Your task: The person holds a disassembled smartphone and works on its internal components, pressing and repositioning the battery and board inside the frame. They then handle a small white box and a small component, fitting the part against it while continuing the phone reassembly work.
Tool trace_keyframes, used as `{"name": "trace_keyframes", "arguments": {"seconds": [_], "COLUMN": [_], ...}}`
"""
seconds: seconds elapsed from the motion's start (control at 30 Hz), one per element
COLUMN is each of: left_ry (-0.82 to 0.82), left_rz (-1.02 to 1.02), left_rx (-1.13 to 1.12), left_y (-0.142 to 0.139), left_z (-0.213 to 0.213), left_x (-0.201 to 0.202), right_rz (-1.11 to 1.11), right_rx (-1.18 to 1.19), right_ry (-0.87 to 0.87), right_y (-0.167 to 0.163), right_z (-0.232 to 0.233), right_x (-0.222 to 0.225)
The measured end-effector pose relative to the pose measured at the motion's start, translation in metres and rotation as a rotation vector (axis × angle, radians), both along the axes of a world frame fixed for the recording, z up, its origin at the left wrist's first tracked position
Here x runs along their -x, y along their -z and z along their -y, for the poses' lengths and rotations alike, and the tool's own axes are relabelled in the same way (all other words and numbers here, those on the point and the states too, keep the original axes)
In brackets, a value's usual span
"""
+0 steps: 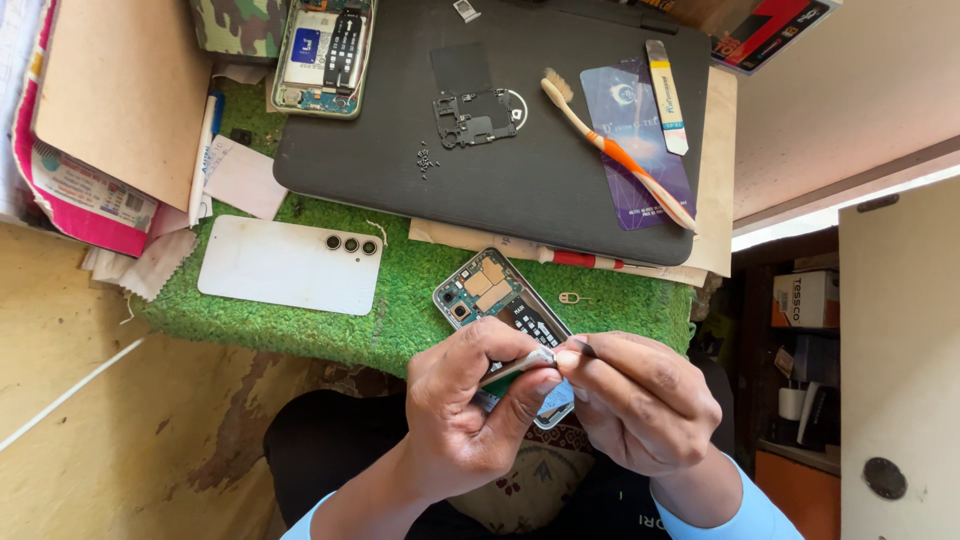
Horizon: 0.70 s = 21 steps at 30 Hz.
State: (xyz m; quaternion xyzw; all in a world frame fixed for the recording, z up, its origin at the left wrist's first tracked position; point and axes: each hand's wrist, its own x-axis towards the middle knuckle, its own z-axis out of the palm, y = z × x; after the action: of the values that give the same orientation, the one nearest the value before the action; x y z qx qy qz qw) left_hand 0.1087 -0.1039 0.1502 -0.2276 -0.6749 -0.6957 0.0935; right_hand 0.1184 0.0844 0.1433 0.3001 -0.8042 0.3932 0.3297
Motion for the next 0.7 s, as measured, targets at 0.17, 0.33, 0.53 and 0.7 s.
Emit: {"name": "trace_keyframes", "arguments": {"seconds": [0.17,0.33,0.53,0.7], "left_ry": [0.021,-0.040,0.087,0.081], "left_rz": [-0.132,-0.193,-0.068,-0.098], "left_rx": [-0.074,-0.031,-0.206,-0.220], "left_y": [0.006,0.009,0.014,0.018], "left_z": [-0.007,-0.006,-0.014,-0.014], "left_x": [0.005,0.005,0.001,0.000], "right_rz": [0.140,0.163,0.108,0.169], "right_rx": [0.178,0.252,0.211,0.240], "right_ry": [-0.053,-0.114,-0.095,-0.146], "right_y": [-0.003,-0.007,-0.010,-0.014], "right_z": [-0.004,-0.005,-0.005,-0.006], "right_x": [-0.005,-0.002,0.000,-0.004]}}
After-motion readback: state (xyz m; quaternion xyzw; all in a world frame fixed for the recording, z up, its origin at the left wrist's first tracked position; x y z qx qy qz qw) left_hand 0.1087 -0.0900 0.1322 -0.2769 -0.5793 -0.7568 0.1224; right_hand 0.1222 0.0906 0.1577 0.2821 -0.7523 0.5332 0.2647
